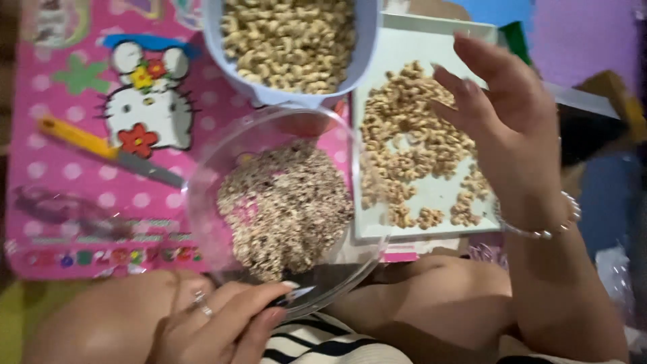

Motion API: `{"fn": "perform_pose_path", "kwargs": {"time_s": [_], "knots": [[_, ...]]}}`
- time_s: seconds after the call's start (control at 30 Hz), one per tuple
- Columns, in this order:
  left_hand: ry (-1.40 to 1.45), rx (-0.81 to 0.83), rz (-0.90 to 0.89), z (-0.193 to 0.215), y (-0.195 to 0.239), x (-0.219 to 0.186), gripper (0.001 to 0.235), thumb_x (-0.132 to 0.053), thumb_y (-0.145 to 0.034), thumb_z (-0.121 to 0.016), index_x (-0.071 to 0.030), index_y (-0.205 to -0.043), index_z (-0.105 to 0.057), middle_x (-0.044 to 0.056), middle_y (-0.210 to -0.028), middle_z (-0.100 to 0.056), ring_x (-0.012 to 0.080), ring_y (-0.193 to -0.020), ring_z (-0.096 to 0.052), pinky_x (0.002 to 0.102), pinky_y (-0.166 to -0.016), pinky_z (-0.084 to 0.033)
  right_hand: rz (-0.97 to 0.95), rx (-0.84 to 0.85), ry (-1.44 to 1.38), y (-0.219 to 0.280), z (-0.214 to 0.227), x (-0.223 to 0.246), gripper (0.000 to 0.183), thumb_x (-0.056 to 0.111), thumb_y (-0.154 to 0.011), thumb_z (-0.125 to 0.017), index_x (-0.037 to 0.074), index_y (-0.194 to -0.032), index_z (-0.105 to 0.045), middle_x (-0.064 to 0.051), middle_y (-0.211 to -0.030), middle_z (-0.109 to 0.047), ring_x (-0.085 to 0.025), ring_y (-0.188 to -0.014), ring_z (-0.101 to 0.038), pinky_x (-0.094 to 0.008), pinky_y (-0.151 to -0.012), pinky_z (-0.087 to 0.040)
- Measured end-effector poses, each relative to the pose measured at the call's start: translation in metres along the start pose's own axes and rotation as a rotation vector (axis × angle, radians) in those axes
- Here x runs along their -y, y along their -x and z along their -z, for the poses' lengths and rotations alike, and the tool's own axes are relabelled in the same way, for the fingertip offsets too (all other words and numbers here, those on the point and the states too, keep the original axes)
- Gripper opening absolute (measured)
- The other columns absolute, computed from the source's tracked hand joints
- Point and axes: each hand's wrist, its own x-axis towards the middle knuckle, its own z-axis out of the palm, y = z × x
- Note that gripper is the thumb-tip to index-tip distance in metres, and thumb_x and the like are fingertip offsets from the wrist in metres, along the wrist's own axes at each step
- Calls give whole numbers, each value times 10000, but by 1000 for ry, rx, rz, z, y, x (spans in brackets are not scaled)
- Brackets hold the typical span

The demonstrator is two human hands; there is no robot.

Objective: The person sits on the floor and uses a small knife to peel the skin off cashew nuts. They hold each nut in one hand and scrape the skin with the knife, dropping the peeled nuts onto a white tray and the skins into a clear bowl.

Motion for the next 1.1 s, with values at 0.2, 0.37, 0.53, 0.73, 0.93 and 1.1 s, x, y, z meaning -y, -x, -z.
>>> {"fn": "perform_pose_path", "kwargs": {"time_s": [0.2, 0.37, 0.53, 0.73, 0.93, 1.1], "knots": [[-220, 91, 94, -28, 25, 31, 252, -360, -885, -610, -444, -1047, -784, -177, -859, -789, 81, -771, -695, 352, -936, -396, -133, -160, 448, 65, 100, -44, 244, 57, -1143, -576, -48, -1356, -633, -175, -1229, -685, -219, -1073, -676, -320, -931, -596], [-392, 45, -105, -56, 33, 78, 294, -387, -936, -488, -453, -1044, -754, -224, -870, -759, -8, -746, -677, 315, -769, -420, -419, -243, 515, 94, 126, -105, 268, 38, -1030, -666, 30, -1297, -676, -125, -1164, -729, -212, -1003, -713, -310, -884, -612], [-568, 396, 371, -57, 20, 68, 330, -589, -856, -538, -676, -1127, -706, -109, -613, -780, 61, -691, -744, 391, -1092, -435, -345, -56, 689, 99, 119, -174, 318, 107, -898, -798, 57, -1207, -741, -129, -1118, -736, -226, -861, -743, -352, -820, -610], [-296, -15, 127, -64, 3, 29, 152, -333, -905, -705, -248, -978, -807, -37, -756, -755, 110, -689, -667, 388, -937, -436, -524, 133, 761, 87, 102, -192, 141, 213, -916, -769, 156, -1017, -689, -75, -1043, -645, -280, -959, -648, -437, -808, -520], [-273, 70, 229, -56, 2, 24, 200, -369, -891, -691, -287, -1026, -814, -45, -780, -776, 129, -789, -694, 377, -985, -417, -483, 206, 873, 92, 100, -194, 121, 186, -994, -640, 91, -1065, -668, -125, -1075, -611, -323, -940, -615, -441, -839, -483], [-237, -6, 115, -47, 6, 9, 168, -374, -881, -698, -296, -974, -815, -53, -816, -792, 108, -803, -719, 402, -991, -442, -415, 82, 339, 96, 81, -92, 163, 120, -1007, -602, 75, -1158, -644, -49, -989, -718, -151, -820, -719, -296, -715, -590]]}}
